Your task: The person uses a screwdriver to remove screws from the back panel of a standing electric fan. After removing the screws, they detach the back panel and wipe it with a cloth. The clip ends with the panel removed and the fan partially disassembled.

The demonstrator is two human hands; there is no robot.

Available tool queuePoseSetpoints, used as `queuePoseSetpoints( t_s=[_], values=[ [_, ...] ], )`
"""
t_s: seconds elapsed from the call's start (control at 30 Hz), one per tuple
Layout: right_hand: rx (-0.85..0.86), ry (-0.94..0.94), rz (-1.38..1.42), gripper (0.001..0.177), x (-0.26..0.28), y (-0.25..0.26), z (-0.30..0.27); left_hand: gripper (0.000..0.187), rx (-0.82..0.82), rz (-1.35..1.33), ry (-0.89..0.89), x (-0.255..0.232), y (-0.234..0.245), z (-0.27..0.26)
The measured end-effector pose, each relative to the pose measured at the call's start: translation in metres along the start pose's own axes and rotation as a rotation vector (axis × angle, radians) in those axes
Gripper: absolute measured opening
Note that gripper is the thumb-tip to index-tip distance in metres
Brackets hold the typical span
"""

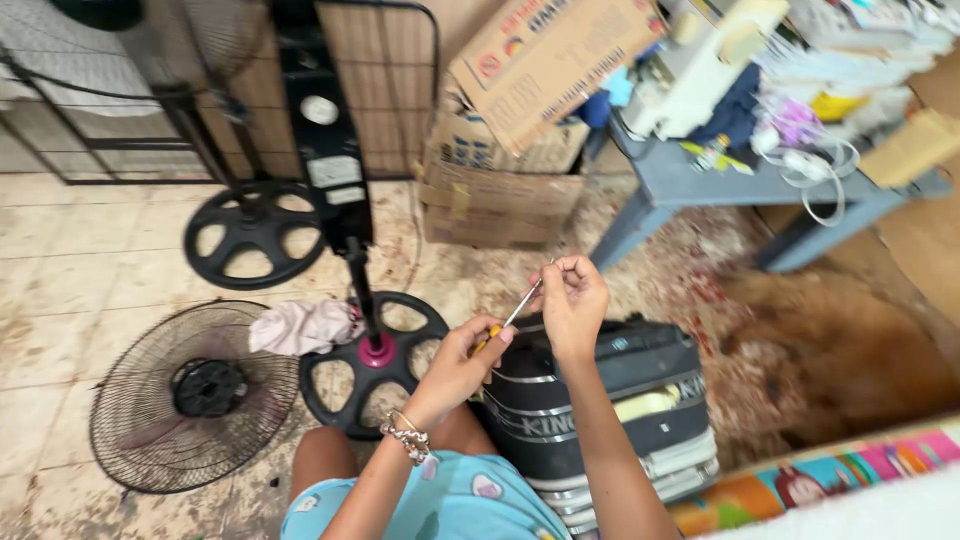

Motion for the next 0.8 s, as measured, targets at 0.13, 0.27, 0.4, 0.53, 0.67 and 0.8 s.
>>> queuePoseSetpoints(
  t_s=[0.13, 0.27, 0.4, 0.53, 0.67, 0.8],
  values=[
    [-0.078, -0.028, 0.025, 0.011, -0.011, 0.044, -0.02, 0.025, 0.042, 0.163, -0.062, 0.022, -0.021, -0.013],
    [-0.075, -0.085, -0.037, 0.013, -0.022, 0.082, -0.041, 0.024, 0.075, 0.126, -0.005, 0.043, -0.041, -0.024],
    [0.02, -0.15, -0.127, 0.017, -0.03, 0.12, -0.057, 0.023, 0.138, 0.165, -0.029, 0.062, -0.052, -0.027],
    [0.123, -0.206, -0.186, 0.017, -0.039, 0.161, -0.067, 0.028, 0.15, 0.174, -0.031, 0.082, -0.058, -0.025],
    [0.226, -0.235, -0.264, 0.013, -0.054, 0.189, -0.071, 0.031, 0.079, 0.173, 0.025, 0.102, -0.061, -0.026],
    [0.362, -0.191, -0.33, 0.016, -0.063, 0.19, -0.077, 0.032, 0.016, 0.173, 0.038, 0.115, -0.063, -0.023]
  ],
)
Point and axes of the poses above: each hand's wrist, its own z-axis towards the middle knuckle, its own y-axis out of the back of the hand, x = y × z, the point moved 1 cm from there along z, towards the middle knuckle, and after that the axes turned 2 degrees about -z, right-handed, at the moved point
